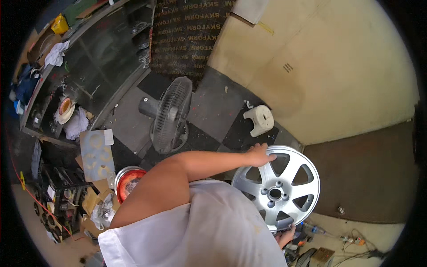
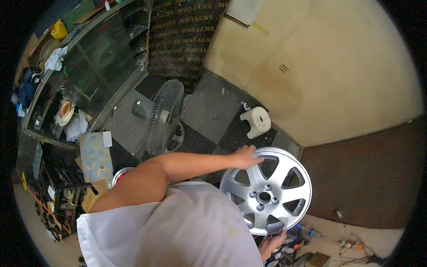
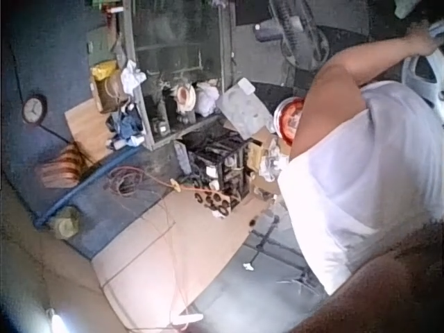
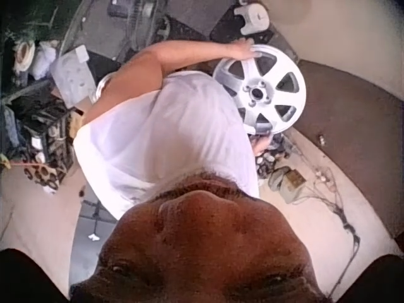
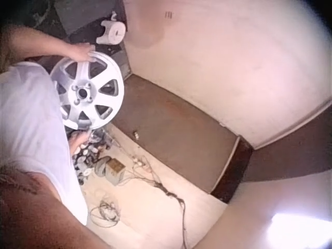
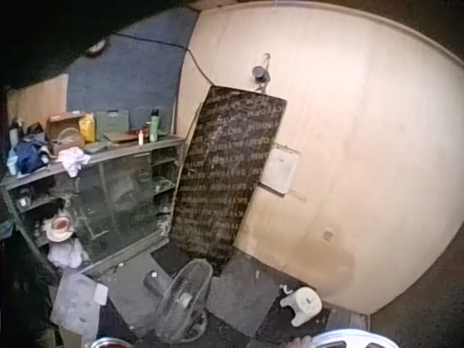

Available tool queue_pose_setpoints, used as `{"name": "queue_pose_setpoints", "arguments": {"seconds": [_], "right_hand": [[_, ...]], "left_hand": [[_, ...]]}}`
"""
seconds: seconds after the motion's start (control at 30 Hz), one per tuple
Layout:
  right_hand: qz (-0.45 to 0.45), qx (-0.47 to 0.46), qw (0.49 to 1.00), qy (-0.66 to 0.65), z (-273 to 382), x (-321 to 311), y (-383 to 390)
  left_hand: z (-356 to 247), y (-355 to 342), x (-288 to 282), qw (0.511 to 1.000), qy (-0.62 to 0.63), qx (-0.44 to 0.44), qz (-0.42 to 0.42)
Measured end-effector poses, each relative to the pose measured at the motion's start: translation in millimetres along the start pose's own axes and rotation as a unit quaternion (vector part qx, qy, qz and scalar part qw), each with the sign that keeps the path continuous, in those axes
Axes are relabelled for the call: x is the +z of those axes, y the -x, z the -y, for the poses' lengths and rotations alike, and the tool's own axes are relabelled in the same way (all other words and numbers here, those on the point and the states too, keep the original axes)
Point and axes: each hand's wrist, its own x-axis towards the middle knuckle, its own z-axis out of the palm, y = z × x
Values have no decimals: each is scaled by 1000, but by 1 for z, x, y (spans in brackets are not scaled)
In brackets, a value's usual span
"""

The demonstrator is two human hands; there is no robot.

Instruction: The recorder prepares silver paint and uses a spray gun to paint a car rim.

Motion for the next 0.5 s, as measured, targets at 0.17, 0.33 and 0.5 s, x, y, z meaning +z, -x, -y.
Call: {"name": "queue_pose_setpoints", "arguments": {"seconds": [0.17,0.33,0.5], "right_hand": [[2,28,1000,14,5,99,-81],[67,29,994,76,26,223,-209],[237,80,964,94,61,373,-314]], "left_hand": [[-6,-109,-28,999,12,22,-31],[-9,-234,-67,995,42,-14,-85],[2,-295,-134,978,91,-54,-177]]}}
